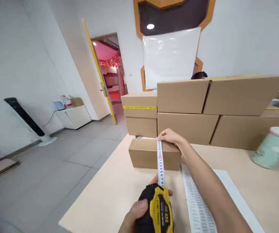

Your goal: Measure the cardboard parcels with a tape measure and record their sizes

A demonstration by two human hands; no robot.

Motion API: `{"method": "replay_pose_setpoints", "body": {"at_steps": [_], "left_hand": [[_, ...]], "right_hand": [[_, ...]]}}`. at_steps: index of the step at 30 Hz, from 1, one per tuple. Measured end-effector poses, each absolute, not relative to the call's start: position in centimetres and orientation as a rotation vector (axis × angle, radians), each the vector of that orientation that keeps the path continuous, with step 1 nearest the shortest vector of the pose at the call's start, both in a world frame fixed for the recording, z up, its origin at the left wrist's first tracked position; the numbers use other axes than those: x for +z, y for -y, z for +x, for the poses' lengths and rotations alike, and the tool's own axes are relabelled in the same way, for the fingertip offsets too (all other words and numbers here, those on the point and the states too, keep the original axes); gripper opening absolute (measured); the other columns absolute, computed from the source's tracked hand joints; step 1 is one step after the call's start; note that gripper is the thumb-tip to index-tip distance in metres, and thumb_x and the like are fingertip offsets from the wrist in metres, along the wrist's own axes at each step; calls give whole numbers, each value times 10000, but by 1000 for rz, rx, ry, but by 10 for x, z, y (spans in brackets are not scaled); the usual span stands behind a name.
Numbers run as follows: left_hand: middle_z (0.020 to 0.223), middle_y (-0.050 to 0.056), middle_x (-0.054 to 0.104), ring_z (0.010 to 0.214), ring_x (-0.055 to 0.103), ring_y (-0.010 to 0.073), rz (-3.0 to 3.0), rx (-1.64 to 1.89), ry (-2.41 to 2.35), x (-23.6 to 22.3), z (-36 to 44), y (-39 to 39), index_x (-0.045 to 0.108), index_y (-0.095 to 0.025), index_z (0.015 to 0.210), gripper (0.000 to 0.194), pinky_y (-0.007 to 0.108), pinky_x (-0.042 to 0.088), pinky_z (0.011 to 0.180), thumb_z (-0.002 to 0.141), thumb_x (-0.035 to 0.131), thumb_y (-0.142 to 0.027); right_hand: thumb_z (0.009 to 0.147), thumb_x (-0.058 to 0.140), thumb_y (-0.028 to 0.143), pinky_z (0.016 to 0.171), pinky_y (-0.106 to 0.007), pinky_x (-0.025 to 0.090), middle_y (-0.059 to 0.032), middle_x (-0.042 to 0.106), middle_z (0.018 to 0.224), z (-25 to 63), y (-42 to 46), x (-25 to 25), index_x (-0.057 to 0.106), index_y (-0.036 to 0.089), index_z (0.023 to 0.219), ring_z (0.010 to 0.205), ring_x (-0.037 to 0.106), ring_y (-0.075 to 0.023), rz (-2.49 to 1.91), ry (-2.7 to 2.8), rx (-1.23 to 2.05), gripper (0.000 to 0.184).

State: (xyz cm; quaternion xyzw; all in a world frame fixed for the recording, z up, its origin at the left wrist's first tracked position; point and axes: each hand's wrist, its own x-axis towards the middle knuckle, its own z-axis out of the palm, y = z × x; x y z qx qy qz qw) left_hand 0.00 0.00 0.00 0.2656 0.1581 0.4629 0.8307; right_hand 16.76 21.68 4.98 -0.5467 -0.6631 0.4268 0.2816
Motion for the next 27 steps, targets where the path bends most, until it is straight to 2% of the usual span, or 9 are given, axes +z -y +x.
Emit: {"method": "replay_pose_setpoints", "body": {"at_steps": [10,14,19,27], "left_hand": [[1194,103,573,866,644,266,602,951,-316,-1,-5,1,389,-280,1395,739,467,475,815,723,673,-401],[1187,119,592,877,638,271,579,952,-315,2,-9,2,396,-254,1395,749,477,446,865,715,677,-391],[1182,147,595,891,607,269,499,972,-319,5,-16,1,422,-235,1381,652,485,443,853,776,594,-408],[1175,149,604,891,594,257,461,964,-357,11,-18,2,387,-228,1404,712,458,432,866,752,619,-395]], "right_hand": [[588,752,406,567,-245,444,-15,682,626,169,-220,47,671,178,569,604,577,-148,-1440,1776,1166,242],[595,749,396,558,-245,436,-10,674,620,169,-221,45,683,178,585,595,567,-143,-1440,1774,1159,228],[602,744,390,561,-246,431,-9,672,620,169,-223,43,686,176,588,595,562,-141,-1433,1768,1155,222],[592,745,402,554,-247,428,-2,663,597,169,-224,44,674,180,566,584,560,-141,-1422,1762,1167,235]]}}
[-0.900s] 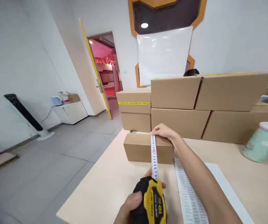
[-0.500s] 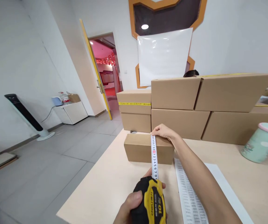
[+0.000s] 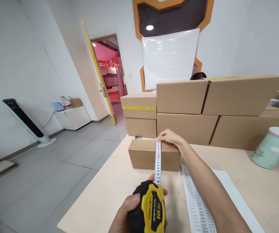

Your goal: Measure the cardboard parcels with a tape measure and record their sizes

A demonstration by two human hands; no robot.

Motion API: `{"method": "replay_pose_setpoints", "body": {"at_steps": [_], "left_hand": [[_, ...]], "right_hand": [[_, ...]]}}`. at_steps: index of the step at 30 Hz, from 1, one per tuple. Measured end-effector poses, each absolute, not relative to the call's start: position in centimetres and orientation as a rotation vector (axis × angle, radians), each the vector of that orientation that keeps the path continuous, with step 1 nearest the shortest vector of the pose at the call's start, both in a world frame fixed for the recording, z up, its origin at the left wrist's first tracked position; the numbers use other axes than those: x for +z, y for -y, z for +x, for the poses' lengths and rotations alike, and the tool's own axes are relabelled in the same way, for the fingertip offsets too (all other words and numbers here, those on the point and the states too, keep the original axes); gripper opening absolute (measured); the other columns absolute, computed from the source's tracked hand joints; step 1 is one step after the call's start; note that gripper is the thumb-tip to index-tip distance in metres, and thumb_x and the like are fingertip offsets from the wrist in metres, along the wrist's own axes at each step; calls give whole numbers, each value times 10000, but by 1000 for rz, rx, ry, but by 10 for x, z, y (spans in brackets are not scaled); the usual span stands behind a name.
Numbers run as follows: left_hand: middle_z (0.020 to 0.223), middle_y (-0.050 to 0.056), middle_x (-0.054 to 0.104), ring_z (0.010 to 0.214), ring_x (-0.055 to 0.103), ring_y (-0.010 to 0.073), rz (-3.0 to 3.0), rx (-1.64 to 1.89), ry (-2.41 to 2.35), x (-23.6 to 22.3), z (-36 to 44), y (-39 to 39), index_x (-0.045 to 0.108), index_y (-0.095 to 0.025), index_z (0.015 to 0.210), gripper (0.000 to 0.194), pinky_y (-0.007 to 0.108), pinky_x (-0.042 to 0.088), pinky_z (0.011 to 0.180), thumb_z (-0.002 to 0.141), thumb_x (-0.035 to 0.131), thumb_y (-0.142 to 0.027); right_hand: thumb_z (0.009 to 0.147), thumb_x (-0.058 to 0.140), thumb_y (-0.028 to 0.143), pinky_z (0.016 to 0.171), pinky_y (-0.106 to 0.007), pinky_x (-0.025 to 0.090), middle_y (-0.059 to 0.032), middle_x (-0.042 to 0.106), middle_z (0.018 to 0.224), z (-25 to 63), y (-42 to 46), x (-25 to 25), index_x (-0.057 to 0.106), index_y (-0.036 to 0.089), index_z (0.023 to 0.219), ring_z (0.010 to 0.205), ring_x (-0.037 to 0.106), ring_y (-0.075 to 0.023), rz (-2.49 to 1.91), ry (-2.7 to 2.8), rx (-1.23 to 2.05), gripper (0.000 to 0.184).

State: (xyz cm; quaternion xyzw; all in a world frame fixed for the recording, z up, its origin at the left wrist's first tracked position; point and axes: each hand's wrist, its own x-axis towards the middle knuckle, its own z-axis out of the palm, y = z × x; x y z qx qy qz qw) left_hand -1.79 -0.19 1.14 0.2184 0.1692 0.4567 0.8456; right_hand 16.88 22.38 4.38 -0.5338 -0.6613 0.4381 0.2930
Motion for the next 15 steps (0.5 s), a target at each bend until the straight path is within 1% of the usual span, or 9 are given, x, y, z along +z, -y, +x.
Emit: {"method": "replay_pose_setpoints", "body": {"at_steps": [3,6,8,11,13,15], "left_hand": [[1165,132,611,877,595,249,472,958,-350,13,-18,2,426,-246,1381,676,453,436,861,749,622,-383],[1179,126,608,873,598,248,488,955,-338,12,-18,1,432,-259,1376,664,453,432,865,749,619,-374],[1184,122,606,875,599,243,512,946,-337,11,-18,-1,419,-258,1382,693,442,423,876,735,636,-379],[1135,119,623,914,590,244,609,933,-382,12,-23,-6,422,-227,1379,758,397,412,878,688,688,-386],[1122,107,621,926,581,238,705,883,-444,15,-29,-9,425,-223,1377,787,363,413,851,659,719,-357],[1161,85,595,948,568,236,819,805,-485,21,-38,-11,403,-249,1390,861,357,411,850,607,755,-311]], "right_hand": [[595,742,400,539,-248,424,-4,665,595,169,-223,45,679,179,578,576,560,-143,-1430,1759,1177,231],[601,741,398,532,-245,419,0,654,579,168,-222,45,669,177,568,563,548,-134,-1425,1759,1179,235],[603,742,401,535,-244,418,3,646,570,168,-223,44,661,176,560,558,541,-129,-1415,1761,1176,243],[604,746,405,552,-245,424,0,653,593,169,-223,45,667,172,578,578,550,-131,-1406,1760,1161,248],[614,746,411,584,-245,436,-7,664,632,173,-218,52,672,167,601,621,567,-136,-1377,1753,1144,254],[635,739,430,631,-251,453,-19,677,685,182,-205,65,681,164,642,678,588,-148,-1302,1746,1090,273]]}}
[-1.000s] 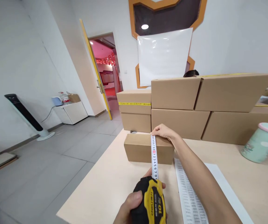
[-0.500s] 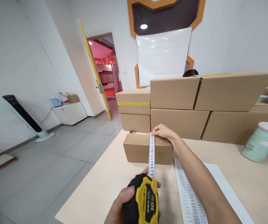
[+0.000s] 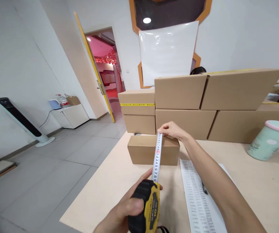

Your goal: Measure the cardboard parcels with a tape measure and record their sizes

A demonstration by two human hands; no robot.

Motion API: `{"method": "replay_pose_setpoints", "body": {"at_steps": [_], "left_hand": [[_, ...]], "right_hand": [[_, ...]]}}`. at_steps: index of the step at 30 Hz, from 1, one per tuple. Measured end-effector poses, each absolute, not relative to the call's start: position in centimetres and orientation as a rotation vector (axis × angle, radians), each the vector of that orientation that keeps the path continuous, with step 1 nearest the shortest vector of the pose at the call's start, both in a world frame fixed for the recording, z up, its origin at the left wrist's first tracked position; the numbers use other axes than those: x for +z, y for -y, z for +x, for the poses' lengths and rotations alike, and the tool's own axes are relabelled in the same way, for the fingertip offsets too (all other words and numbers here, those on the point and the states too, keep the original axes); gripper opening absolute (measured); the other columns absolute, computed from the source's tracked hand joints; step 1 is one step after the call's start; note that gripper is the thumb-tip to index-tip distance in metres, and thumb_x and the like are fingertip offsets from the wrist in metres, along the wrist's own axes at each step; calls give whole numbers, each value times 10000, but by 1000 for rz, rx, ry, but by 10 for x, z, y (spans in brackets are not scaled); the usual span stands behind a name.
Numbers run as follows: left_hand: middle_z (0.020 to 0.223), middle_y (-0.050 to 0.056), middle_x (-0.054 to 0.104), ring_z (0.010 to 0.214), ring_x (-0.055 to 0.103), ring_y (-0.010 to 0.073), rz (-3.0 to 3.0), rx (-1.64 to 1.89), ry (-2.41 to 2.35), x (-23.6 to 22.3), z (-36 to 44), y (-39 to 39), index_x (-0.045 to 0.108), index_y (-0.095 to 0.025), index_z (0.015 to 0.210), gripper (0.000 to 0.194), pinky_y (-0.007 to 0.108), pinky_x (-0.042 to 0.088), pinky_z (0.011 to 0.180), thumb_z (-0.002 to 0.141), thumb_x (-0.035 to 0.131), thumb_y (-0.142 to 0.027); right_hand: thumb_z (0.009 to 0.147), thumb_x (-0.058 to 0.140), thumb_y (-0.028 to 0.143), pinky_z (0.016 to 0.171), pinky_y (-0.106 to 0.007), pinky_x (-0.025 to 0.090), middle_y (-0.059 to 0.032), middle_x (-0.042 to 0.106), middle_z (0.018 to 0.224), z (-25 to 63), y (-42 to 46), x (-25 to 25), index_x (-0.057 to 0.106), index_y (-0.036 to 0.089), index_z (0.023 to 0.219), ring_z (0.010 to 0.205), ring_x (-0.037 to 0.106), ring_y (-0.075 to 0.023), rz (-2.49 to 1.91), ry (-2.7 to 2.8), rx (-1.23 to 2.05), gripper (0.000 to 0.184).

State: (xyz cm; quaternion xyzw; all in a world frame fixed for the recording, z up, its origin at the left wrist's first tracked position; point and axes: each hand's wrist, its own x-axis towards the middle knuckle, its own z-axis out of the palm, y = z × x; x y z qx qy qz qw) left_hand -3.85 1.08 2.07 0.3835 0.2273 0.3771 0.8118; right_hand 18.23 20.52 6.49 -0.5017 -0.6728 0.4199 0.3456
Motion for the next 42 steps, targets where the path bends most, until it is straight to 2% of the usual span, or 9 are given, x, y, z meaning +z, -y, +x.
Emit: {"method": "replay_pose_setpoints", "body": {"at_steps": [8,12,16,21,27,32,35,38,42], "left_hand": [[1488,126,300,1300,304,410,1700,422,-897,18,-71,-16,53,-341,1486,1231,559,254,1042,527,823,-299],[1396,140,405,1224,377,445,1873,295,-985,5,-56,-18,-41,-358,1476,1277,605,296,974,518,804,-330],[1237,117,508,1099,484,392,2079,282,-953,-4,-42,-27,-22,-338,1483,1182,563,351,914,556,708,-266],[1266,136,484,1130,449,363,2344,98,-1051,-12,-40,-49,20,-271,1491,1087,498,378,873,561,581,-216],[1258,153,495,1111,465,337,2443,-48,-1179,-12,-34,-68,92,-226,1482,1022,463,396,819,558,530,-215],[1281,181,482,1133,456,360,2456,-96,-1195,-17,-34,-83,109,-186,1482,1016,481,390,814,554,521,-235],[1270,172,496,1141,455,367,2492,-43,-1176,-26,-34,-91,128,-196,1482,993,477,393,807,563,503,-229],[1262,178,514,1133,469,377,2513,-46,-1205,-31,-31,-95,175,-197,1476,973,490,409,801,561,507,-215],[1379,213,453,1237,404,407,2522,-56,-1262,-23,-19,-86,281,-161,1449,918,563,374,924,578,566,-217]], "right_hand": [[723,690,457,713,-325,470,-61,673,824,218,-95,82,677,218,751,762,604,-200,-1240,1651,443,240],[812,620,401,702,-334,471,-41,648,790,205,-43,32,645,245,743,737,596,-196,-1256,1712,532,172],[869,531,408,660,-301,444,-23,671,831,219,-27,-12,635,258,786,766,606,-190,-1425,1793,760,200],[814,542,441,556,-296,307,8,601,590,277,-59,-43,506,242,756,592,531,-201,-2092,1620,363,210],[685,586,176,580,-276,332,21,601,568,296,-91,-60,592,220,779,611,565,-182,-1964,1679,579,104],[853,476,338,745,-325,487,-97,719,941,323,-80,-36,617,169,1062,860,666,-214,-1537,1342,914,304],[790,634,421,867,-368,475,-115,689,1090,336,-71,-24,585,201,1106,1035,626,-249,-1300,1156,883,388],[730,710,457,800,-336,482,-49,700,878,335,-70,-28,555,232,930,871,648,-212,-1347,1135,637,338],[855,463,604,674,-302,477,10,578,600,319,-77,-45,507,231,776,629,583,-164,-1470,1120,544,384]]}}
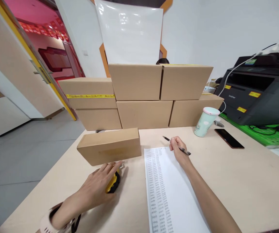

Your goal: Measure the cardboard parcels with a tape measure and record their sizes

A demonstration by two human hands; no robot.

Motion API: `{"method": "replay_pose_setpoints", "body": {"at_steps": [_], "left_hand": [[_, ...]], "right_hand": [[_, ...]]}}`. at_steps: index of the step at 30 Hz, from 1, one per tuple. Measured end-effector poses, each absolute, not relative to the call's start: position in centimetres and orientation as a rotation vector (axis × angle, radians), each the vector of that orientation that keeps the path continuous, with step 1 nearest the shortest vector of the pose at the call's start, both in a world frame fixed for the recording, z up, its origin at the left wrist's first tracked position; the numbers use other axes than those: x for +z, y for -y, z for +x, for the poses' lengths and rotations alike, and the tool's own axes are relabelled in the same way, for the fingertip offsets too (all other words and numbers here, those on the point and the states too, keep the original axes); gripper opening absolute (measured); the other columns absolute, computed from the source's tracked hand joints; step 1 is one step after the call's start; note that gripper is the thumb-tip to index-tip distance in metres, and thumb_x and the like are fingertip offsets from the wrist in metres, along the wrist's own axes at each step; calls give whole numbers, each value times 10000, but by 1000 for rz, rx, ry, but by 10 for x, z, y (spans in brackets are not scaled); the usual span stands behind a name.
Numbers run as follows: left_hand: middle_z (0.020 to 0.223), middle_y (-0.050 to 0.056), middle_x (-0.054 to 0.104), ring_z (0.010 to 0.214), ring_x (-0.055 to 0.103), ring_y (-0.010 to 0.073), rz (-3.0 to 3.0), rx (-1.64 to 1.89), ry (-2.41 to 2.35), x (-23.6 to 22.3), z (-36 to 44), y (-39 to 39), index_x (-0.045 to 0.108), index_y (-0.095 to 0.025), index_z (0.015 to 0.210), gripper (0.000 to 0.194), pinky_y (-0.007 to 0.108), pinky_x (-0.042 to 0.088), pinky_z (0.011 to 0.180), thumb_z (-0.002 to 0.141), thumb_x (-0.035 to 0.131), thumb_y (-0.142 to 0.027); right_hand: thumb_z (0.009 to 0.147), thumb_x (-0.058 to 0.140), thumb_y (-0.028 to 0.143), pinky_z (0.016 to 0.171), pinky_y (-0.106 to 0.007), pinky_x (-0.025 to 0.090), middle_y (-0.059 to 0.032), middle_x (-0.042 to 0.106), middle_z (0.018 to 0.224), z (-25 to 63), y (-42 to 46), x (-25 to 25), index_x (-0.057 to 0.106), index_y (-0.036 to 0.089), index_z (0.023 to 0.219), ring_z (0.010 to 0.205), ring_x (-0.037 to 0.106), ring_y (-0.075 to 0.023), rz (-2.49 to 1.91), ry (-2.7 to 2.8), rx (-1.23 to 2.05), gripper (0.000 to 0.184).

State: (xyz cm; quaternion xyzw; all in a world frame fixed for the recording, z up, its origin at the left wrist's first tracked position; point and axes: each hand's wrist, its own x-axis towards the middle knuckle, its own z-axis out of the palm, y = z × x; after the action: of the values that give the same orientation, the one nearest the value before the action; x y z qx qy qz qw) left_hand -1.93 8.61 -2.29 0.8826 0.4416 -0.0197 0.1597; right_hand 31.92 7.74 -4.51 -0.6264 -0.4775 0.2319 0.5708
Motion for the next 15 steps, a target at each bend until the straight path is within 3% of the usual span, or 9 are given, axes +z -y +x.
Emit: {"method": "replay_pose_setpoints", "body": {"at_steps": [3,6,10,15], "left_hand": [[1503,201,305,1381,231,381,2514,117,-1019,-17,7,-69,313,-127,1438,848,575,192,1092,654,617,-239],[1542,133,227,1425,147,286,2447,334,-641,-22,55,-56,276,-165,1454,717,510,140,1144,818,552,-347],[1509,262,192,1417,89,342,2551,138,-696,-46,119,-64,309,15,1403,836,493,134,1152,744,645,-375],[1489,326,186,1411,80,389,2600,159,-767,-74,145,-84,290,91,1383,898,529,66,1148,780,565,-515]], "right_hand": [[874,310,670,739,-319,503,-43,668,754,310,-84,-57,561,224,1008,797,641,-196,-1365,1038,774,529],[824,412,693,834,-327,498,-101,696,1015,305,-89,-68,590,216,1102,1013,628,-219,-1288,946,961,580],[658,686,620,742,-319,495,-64,693,853,301,-90,-84,615,203,893,819,642,-208,-1400,973,835,484],[631,686,624,607,-288,441,11,575,646,296,-94,-97,503,227,703,622,541,-163,-1472,988,696,443]]}}
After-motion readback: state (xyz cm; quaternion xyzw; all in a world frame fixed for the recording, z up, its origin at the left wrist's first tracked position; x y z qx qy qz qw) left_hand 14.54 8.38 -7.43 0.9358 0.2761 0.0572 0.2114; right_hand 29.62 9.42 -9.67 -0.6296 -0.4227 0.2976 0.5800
